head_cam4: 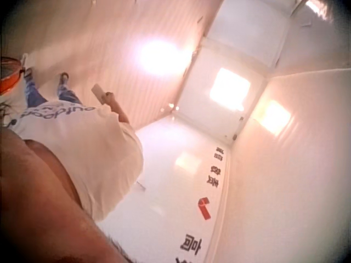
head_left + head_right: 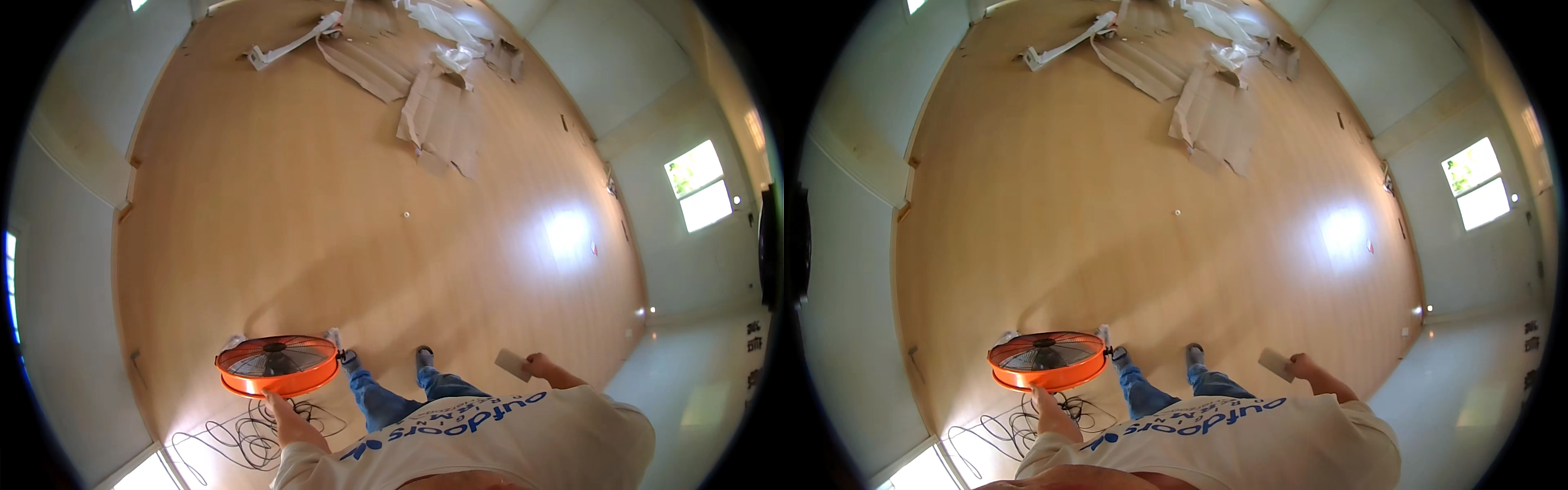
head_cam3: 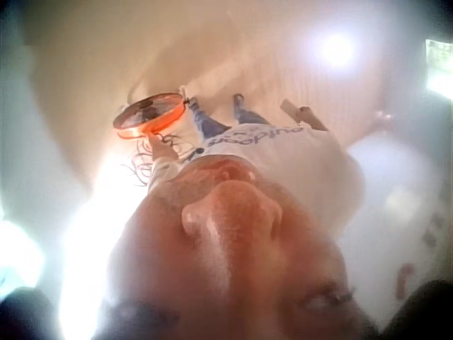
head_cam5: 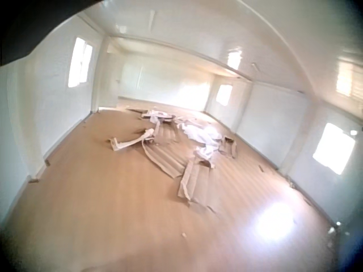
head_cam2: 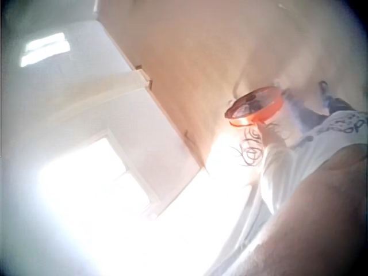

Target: The person installs wooden baseboard trim pieces along the bottom of a wall. They fit the pieces into corners, cut them to size using a miter saw, and secure them with a nail gun.

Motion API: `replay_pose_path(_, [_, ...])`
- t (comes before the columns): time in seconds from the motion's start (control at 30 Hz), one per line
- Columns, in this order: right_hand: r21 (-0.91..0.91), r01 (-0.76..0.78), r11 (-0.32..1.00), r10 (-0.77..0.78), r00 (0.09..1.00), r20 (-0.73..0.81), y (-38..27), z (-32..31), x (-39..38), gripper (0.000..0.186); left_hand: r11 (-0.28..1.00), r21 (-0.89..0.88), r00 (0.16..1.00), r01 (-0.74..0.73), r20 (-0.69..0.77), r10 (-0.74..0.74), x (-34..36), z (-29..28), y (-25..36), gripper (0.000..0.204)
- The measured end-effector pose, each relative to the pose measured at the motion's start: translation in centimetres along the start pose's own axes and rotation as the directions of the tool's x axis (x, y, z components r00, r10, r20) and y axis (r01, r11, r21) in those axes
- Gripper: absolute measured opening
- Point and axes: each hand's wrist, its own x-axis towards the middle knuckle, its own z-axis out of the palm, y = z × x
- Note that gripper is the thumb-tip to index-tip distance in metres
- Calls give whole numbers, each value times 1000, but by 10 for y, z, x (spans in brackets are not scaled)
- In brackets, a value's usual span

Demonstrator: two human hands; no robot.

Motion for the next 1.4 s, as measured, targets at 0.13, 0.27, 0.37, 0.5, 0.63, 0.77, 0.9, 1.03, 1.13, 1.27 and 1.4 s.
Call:
replay_pose_path(0.13, [89, 52, 995, -50, 998, -32, -51, -1, -17, 49, 995, -70, 996, 73, -39, -76, -28, -4, 23, 73])
replay_pose_path(0.27, [55, 128, 990, -127, 992, -19, -59, 34, -22, 48, 991, 131, 999, -12, -41, 18, -13, 1, 11, 52])
replay_pose_path(0.37, [40, 97, 994, -100, 990, 96, -61, 56, -40, 48, 983, 183, 999, 8, 44, -16, -42, 7, 25, 31])
replay_pose_path(0.5, [-55, 167, 984, -160, 980, 116, -81, 55, -36, 47, 957, -168, 944, 238, 272, -187, 35, -8, 0, 38])
replay_pose_path(0.63, [22, 103, 994, -104, 991, 79, -59, 52, -45, 46, 902, -281, 916, 329, 329, -231, 19, 12, -2, 50])
replay_pose_path(0.77, [25, 149, 989, -150, 988, 33, -55, 50, -24, 50, 904, -298, 909, 307, 374, -185, 37, 3, -8, 56])
replay_pose_path(0.9, [93, 121, 988, -126, 991, 52, -64, 43, -24, 46, 990, -37, 953, 139, 276, -124, 37, -18, -31, 23])
replay_pose_path(1.03, [97, 191, 977, -193, 981, 17, -66, 34, -31, 42, 962, 270, 974, -48, 226, -15, 24, -19, -26, 30])
replay_pose_path(1.13, [89, 196, 977, -205, 973, 103, -59, 55, -30, 39, 888, 452, 991, -91, 125, 38, 18, -33, -9, 36])
replay_pose_path(1.27, [107, 150, 983, -164, 976, 142, -45, 66, -27, 37, 755, 639, 989, -146, 80, 122, 3, -8, 28, 41])
replay_pose_path(1.4, [68, 178, 982, -186, 973, 139, -72, 43, -28, 36, 695, 707, 982, -130, -3, 187, 23, 9, 47, 45])
